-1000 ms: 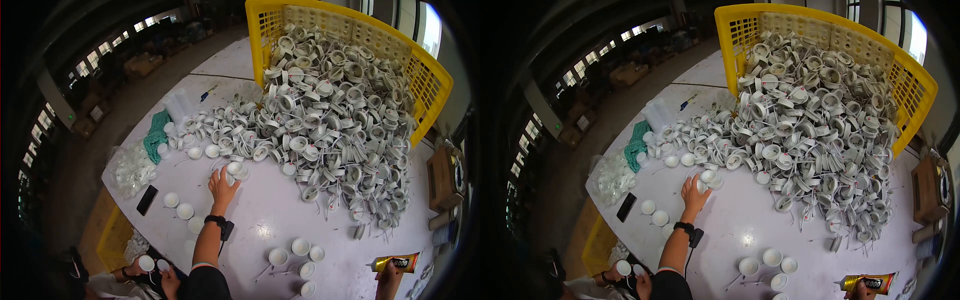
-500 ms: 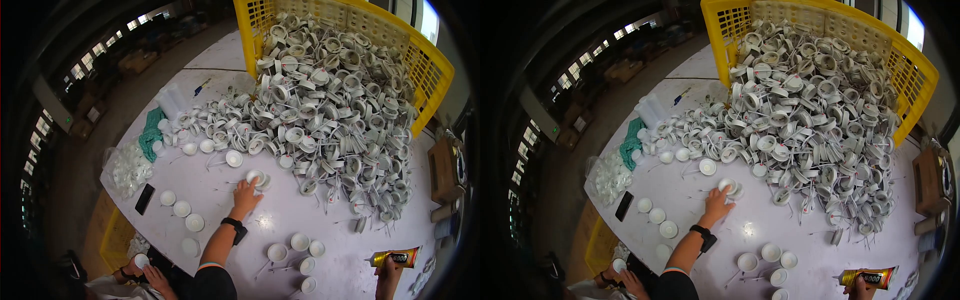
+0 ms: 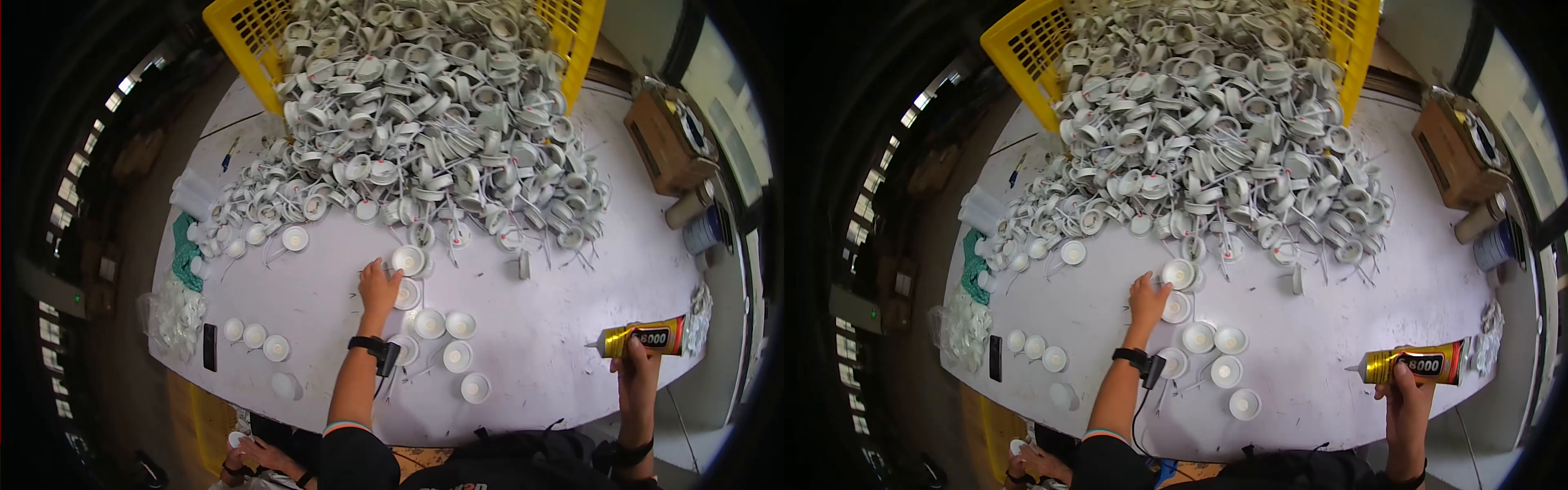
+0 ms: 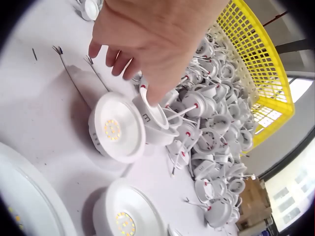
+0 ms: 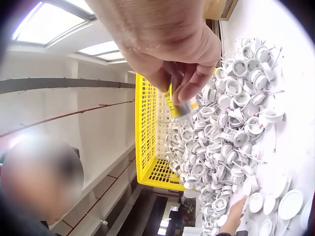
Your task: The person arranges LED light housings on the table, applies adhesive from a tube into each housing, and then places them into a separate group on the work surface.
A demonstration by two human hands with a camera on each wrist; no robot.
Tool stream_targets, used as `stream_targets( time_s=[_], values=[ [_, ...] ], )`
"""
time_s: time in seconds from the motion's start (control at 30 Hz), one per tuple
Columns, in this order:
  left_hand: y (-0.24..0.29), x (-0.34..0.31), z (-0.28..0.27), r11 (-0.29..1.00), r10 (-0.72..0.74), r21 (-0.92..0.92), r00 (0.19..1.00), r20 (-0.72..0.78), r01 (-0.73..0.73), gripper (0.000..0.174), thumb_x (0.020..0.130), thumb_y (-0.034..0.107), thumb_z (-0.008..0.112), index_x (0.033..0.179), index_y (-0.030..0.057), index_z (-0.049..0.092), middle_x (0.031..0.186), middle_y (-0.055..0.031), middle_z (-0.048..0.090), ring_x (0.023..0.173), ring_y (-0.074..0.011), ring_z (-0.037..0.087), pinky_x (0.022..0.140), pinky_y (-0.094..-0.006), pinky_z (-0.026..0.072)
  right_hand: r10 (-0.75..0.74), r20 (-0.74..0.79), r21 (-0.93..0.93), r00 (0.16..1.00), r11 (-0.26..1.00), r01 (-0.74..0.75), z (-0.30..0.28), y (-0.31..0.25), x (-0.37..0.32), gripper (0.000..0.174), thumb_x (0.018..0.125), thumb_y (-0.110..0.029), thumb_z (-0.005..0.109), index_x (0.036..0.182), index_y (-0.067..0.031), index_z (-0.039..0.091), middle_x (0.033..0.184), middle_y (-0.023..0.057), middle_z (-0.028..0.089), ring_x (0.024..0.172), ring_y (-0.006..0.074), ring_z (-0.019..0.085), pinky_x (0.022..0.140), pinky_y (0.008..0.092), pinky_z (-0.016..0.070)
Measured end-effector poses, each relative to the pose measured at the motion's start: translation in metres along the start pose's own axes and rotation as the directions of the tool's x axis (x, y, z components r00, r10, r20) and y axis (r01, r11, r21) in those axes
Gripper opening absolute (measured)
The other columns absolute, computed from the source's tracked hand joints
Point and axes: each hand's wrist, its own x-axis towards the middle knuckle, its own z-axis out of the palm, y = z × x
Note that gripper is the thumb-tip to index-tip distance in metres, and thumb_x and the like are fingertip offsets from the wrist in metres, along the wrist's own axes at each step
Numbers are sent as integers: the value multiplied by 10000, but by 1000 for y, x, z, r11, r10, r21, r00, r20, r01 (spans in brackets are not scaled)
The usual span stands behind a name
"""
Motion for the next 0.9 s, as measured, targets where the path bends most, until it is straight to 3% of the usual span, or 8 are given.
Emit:
stream_targets(
  time_s=[0.13, 0.37, 0.47, 0.57, 0.63, 0.7, 0.8, 0.9],
  values=[
    [-2, -9, -14, 979, -137, 189, 938, 319, 78, 458, 664, 346, 638, 989, 37, 541, 1073, -142, 484, 1029, -306, 422, 864, -423, 336, 61, 8, 49, 998, 997, -62, -23, 0, 3, 237, 779, -113, 533, 973, 1, 460, 747, 58, 528, 544, 119, 521, 471, 232, 435],
    [-17, -18, -6, 951, -54, 309, 975, 215, -16, 373, 635, 337, 661, 853, 50, 569, 977, -117, 522, 950, -286, 471, 791, -413, 373, 36, -24, 90, 999, 995, -34, -60, -10, 6, 219, 789, -114, 525, 962, 8, 468, 728, 60, 540, 531, 117, 519, 470, 229, 436],
    [-14, -16, -17, 940, -192, 316, 964, 184, 127, 334, 649, 290, 639, 820, 17, 550, 860, -129, 555, 829, -325, 517, 751, -445, 385, 38, -10, 137, 999, 990, -37, -75, -12, 9, 221, 787, -112, 528, 965, 4, 468, 746, 67, 540, 543, 121, 521, 471, 230, 439],
    [13, -21, -49, 978, -197, -39, 973, 124, 203, 267, 704, 217, 555, 849, -2, 507, 685, -116, 549, 588, -258, 561, 533, -355, 451, 30, 31, 171, 999, 985, -35, -83, -15, 14, 237, 781, -123, 538, 967, 5, 467, 758, 73, 538, 562, 126, 524, 472, 231, 440],
    [49, -33, -69, 813, -306, -434, 919, 248, 388, 210, 734, 172, 484, 863, 6, 490, 619, -70, 511, 496, -143, 526, 412, -234, 419, 27, 96, 175, 995, 984, -43, -88, -19, 17, 273, 761, -142, 560, 969, 8, 466, 765, 79, 534, 583, 138, 528, 474, 236, 439],
    [102, -63, -96, 505, -121, -704, 849, 515, 499, 201, 743, 155, 457, 868, 1, 489, 606, -58, 489, 417, -112, 431, 374, -232, 350, 39, 175, 189, 984, 979, -72, -91, -25, 20, 275, 750, -145, 570, 960, 2, 470, 758, 82, 535, 568, 140, 526, 474, 241, 439],
    [168, -119, -105, 317, -13, -785, 830, 557, 532, 234, 751, 175, 425, 871, -15, 490, 695, -118, 560, 423, -117, 421, 351, -226, 307, 0, 261, 201, 965, 978, -55, -96, -34, 23, 269, 730, -136, 592, 931, 1, 476, 778, 110, 557, 554, 151, 538, 469, 245, 446],
    [219, -175, -90, 38, 117, -733, 726, 678, 679, 474, 804, 300, 362, 1183, 16, 369, 927, -211, 542, 419, -113, 398, 360, -215, 297, -72, 374, 197, 925, 980, -4, -105, -44, 25, 290, 727, -131, 605, 942, 13, 474, 845, 151, 570, 583, 162, 559, 486, 245, 465]
  ],
)
